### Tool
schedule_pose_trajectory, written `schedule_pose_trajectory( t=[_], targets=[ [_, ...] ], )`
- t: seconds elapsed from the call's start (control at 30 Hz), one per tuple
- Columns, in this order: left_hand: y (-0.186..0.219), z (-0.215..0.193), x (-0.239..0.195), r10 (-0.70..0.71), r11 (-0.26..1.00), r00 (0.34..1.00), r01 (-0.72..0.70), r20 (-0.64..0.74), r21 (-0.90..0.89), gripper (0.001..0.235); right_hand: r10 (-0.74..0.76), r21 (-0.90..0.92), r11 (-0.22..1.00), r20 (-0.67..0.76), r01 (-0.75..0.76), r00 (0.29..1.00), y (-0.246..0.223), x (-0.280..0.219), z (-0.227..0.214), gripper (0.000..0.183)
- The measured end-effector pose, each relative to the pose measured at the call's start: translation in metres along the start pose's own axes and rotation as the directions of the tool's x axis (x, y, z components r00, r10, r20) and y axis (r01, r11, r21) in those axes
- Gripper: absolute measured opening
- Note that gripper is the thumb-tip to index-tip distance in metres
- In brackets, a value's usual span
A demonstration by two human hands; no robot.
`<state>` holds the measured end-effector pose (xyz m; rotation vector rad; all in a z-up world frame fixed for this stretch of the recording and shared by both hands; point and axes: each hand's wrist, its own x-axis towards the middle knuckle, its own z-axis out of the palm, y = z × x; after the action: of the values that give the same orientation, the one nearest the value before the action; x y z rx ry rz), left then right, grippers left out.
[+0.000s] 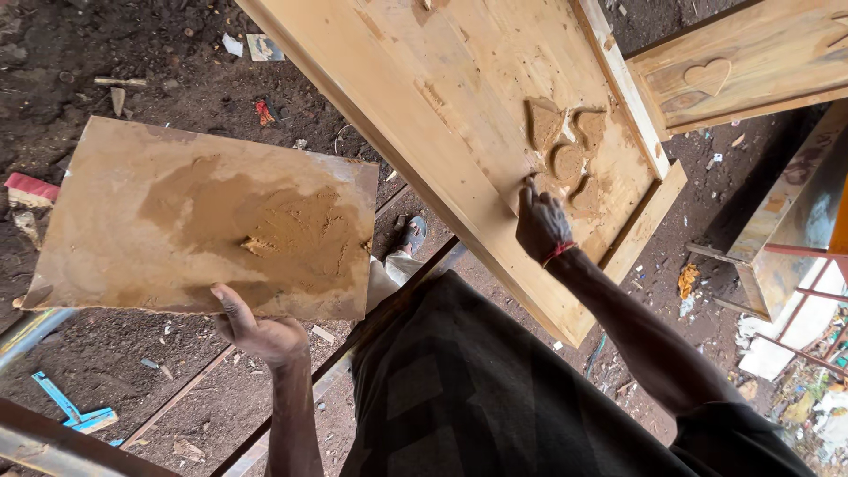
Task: The person applies a brown paste to carved heart and star shapes on a wooden panel using a small tool, then smooths the surface with a sanding block. The work is performed on a cluttered outdoor ground with wood scraps and debris visible.
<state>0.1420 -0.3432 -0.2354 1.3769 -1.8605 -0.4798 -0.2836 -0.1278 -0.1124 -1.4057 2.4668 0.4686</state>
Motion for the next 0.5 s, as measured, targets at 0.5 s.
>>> schedule_pose_trajectory(
  t=[0.5],
  targets=[
    [0.02,-0.011,-0.037,-0.538,0.691,0.834,0.52,0.124,-0.502,0.023,-0.155,0.518,0.834,-0.105,0.188,0.982,0.088,0.029,-0.066,0.035]
  ],
)
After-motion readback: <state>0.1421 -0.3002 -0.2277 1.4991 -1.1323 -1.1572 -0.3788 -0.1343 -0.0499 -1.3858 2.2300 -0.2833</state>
